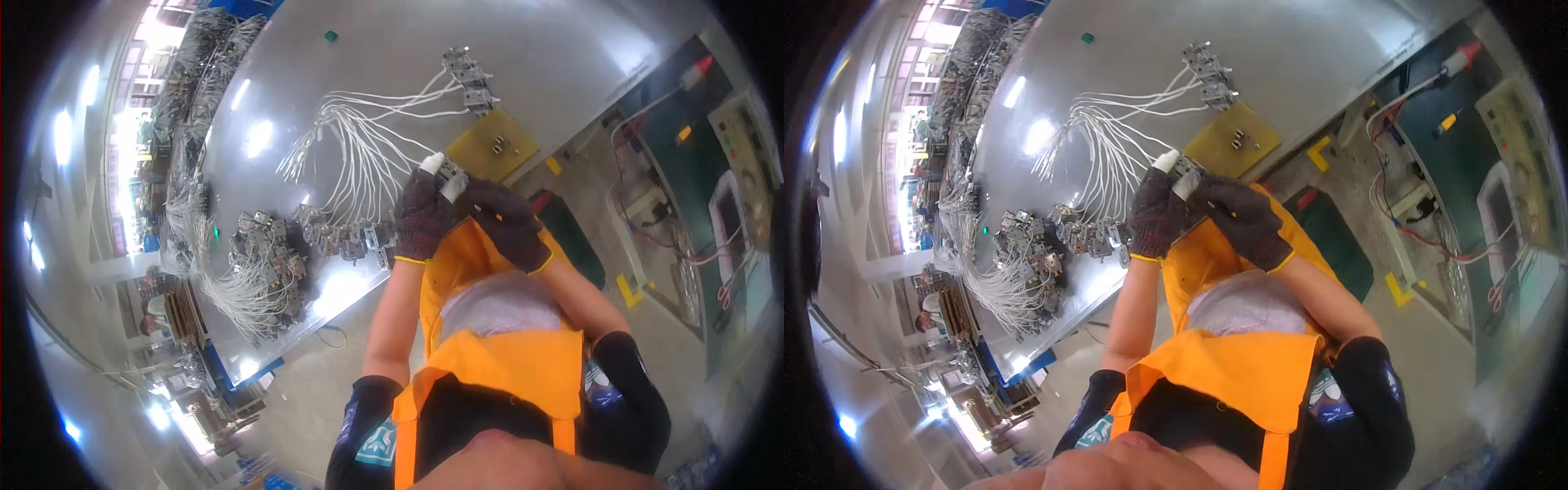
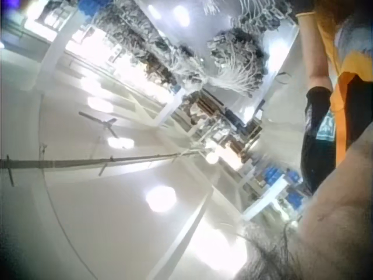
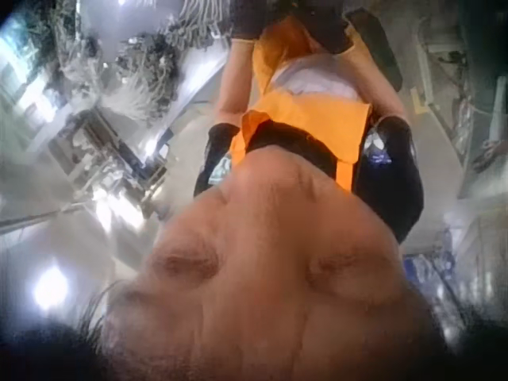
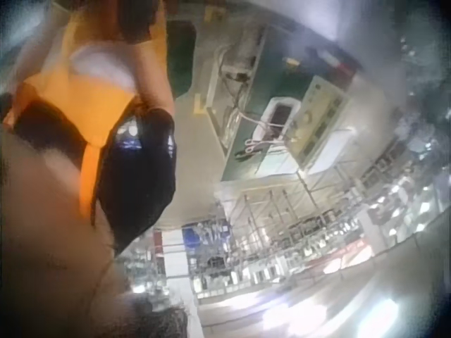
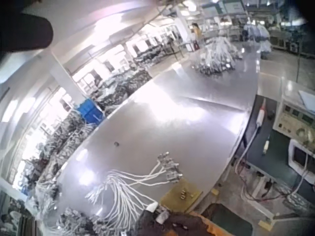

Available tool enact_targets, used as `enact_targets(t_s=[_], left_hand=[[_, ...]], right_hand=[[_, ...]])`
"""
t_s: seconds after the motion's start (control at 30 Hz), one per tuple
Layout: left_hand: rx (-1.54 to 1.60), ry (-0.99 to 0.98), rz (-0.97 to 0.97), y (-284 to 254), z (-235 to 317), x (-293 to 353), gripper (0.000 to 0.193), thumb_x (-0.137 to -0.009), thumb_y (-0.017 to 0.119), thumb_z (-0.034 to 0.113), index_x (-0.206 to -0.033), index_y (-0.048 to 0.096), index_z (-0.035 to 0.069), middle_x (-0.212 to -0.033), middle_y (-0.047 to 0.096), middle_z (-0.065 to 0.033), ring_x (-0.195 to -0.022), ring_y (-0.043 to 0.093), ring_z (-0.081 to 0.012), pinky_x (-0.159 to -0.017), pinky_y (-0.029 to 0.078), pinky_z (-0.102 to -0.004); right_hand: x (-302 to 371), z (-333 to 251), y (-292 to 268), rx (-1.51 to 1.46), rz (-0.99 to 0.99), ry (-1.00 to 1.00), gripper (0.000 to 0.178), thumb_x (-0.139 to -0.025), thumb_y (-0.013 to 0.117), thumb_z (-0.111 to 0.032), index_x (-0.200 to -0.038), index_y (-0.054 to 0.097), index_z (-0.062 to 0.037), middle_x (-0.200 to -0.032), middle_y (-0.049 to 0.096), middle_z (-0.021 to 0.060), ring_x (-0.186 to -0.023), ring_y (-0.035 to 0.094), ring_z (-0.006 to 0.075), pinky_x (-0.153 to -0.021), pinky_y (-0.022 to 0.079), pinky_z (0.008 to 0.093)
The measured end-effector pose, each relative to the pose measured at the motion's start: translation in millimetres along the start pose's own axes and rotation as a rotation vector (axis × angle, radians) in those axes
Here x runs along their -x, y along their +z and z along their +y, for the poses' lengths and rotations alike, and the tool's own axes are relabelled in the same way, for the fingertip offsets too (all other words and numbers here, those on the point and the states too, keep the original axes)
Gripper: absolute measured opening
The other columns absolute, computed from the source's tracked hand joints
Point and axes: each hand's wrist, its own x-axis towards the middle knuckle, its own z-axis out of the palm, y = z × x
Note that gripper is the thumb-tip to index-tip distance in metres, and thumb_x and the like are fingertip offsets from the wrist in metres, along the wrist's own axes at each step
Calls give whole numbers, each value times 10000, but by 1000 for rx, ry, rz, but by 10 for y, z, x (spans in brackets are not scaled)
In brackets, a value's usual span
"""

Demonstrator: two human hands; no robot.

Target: Assemble wiring harnesses by organizing and bundling multiple wires with connectors.

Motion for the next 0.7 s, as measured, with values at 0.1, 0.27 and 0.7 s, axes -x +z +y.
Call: enact_targets(t_s=[0.1, 0.27, 0.7], left_hand=[[-5, -94, -40, -14, 51, -6, 427, -857, 664, 299, -1193, 558, 56, -1087, 613, -199, -995, 609, -367, -824, 491, -423], [-24, -167, -24, -29, 136, -11, 435, -863, 658, 301, -1214, 541, 73, -1088, 602, -198, -1005, 596, -376, -848, 481, -432], [116, -309, -114, -35, 1, 146, 551, -888, 642, 191, -1360, 406, 33, -1094, 592, -105, -941, 581, -177, -772, 501, -320]], right_hand=[[-64, 15, -63, 476, -105, -271, 258, -824, 600, 54, -1059, 646, -40, -1097, 645, 123, -999, 622, 278, -858, 491, 347], [-30, 73, -31, 332, -14, -227, 108, -891, 586, -106, -984, 636, -85, -895, 622, 66, -788, 610, 222, -685, 500, 314], [-37, 199, -8, -442, 17, 581, 264, -953, 513, -297, -1038, 635, -79, -883, 621, 12, -705, 567, 98, -600, 449, 213]])
